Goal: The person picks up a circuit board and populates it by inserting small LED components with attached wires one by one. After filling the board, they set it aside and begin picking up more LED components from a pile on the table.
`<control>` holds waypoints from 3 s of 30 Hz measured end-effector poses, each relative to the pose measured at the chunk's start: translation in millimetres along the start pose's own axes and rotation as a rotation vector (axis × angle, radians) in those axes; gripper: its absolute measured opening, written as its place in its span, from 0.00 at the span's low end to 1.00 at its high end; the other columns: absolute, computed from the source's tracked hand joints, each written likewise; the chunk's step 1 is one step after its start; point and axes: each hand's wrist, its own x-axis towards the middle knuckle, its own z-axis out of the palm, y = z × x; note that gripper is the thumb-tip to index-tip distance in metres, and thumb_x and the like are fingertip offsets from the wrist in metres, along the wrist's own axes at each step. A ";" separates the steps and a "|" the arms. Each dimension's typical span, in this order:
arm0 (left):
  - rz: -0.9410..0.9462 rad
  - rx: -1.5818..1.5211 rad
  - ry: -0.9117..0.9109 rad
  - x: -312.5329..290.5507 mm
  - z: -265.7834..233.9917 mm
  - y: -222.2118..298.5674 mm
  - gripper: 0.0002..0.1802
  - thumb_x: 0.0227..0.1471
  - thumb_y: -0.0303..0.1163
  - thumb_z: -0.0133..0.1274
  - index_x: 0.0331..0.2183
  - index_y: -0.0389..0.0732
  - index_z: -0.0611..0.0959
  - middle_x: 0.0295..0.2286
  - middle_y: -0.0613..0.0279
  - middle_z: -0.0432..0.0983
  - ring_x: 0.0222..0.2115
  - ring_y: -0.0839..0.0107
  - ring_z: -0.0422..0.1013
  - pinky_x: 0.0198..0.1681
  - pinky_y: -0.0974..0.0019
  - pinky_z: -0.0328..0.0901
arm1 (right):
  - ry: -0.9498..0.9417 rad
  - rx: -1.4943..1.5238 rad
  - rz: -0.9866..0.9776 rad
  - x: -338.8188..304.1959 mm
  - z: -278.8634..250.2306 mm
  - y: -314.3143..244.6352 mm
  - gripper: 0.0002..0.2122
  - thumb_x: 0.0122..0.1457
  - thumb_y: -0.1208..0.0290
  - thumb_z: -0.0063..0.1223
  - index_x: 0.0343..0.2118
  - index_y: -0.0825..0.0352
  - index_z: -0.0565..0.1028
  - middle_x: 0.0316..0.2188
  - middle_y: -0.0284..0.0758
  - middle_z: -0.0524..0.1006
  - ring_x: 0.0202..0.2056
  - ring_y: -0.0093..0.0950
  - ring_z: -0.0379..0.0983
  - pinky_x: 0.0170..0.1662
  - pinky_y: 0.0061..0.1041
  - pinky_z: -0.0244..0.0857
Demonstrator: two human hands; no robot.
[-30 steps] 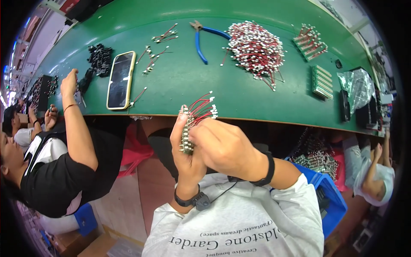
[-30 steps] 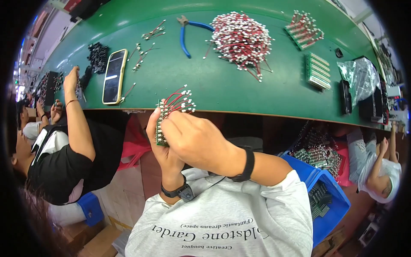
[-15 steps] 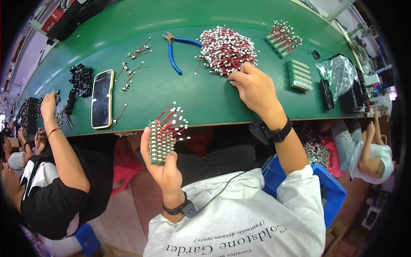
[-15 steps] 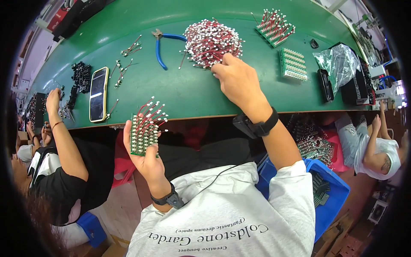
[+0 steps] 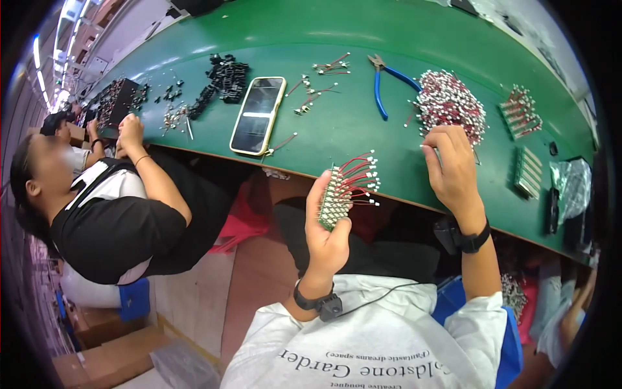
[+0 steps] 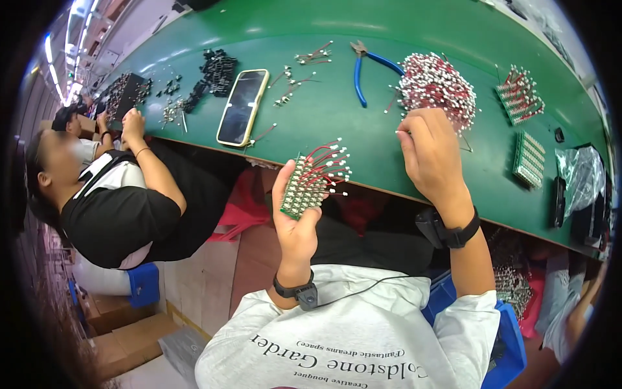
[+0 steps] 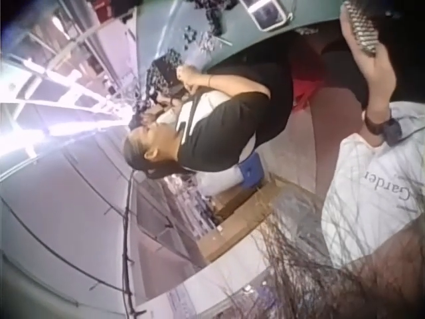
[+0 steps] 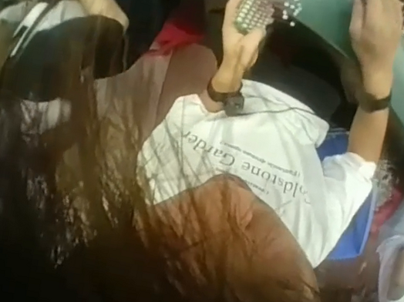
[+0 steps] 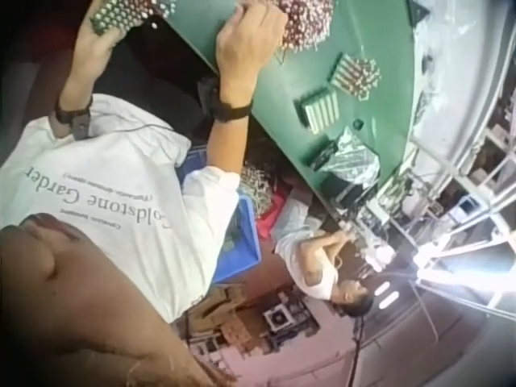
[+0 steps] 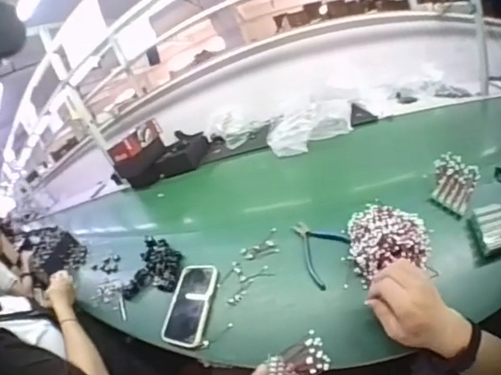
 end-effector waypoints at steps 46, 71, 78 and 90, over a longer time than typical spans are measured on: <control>0.012 -0.092 0.123 7.6 10.3 -1.6 0.42 0.45 0.10 0.42 0.63 0.36 0.57 0.51 0.53 0.69 0.44 0.71 0.72 0.48 0.68 0.70 | -0.218 0.873 0.250 -10.3 0.3 -105.9 0.03 0.57 0.79 0.57 0.32 0.69 0.74 0.25 0.34 0.74 0.23 0.23 0.71 0.26 0.21 0.64; 0.098 -0.007 -0.016 -2.9 11.9 0.3 0.36 0.58 0.25 0.53 0.63 0.36 0.56 0.52 0.53 0.69 0.47 0.69 0.70 0.52 0.67 0.66 | -0.045 0.738 0.188 -5.9 26.7 -114.4 0.05 0.47 0.81 0.59 0.28 0.68 0.76 0.22 0.35 0.72 0.21 0.30 0.70 0.24 0.27 0.64; 0.127 0.067 -0.022 -3.7 12.0 -0.3 0.34 0.58 0.24 0.51 0.63 0.35 0.57 0.51 0.52 0.70 0.46 0.69 0.70 0.51 0.67 0.66 | -0.105 0.725 0.137 -1.3 20.7 -110.2 0.04 0.48 0.81 0.58 0.28 0.69 0.76 0.22 0.36 0.71 0.22 0.32 0.70 0.24 0.29 0.64; 0.243 0.390 -0.014 -2.9 1.8 -12.9 0.29 0.58 0.24 0.51 0.59 0.33 0.64 0.56 0.43 0.65 0.54 0.58 0.68 0.56 0.60 0.63 | -0.287 0.632 0.089 6.2 8.6 -100.9 0.05 0.49 0.80 0.58 0.29 0.69 0.75 0.24 0.38 0.70 0.25 0.37 0.71 0.27 0.33 0.66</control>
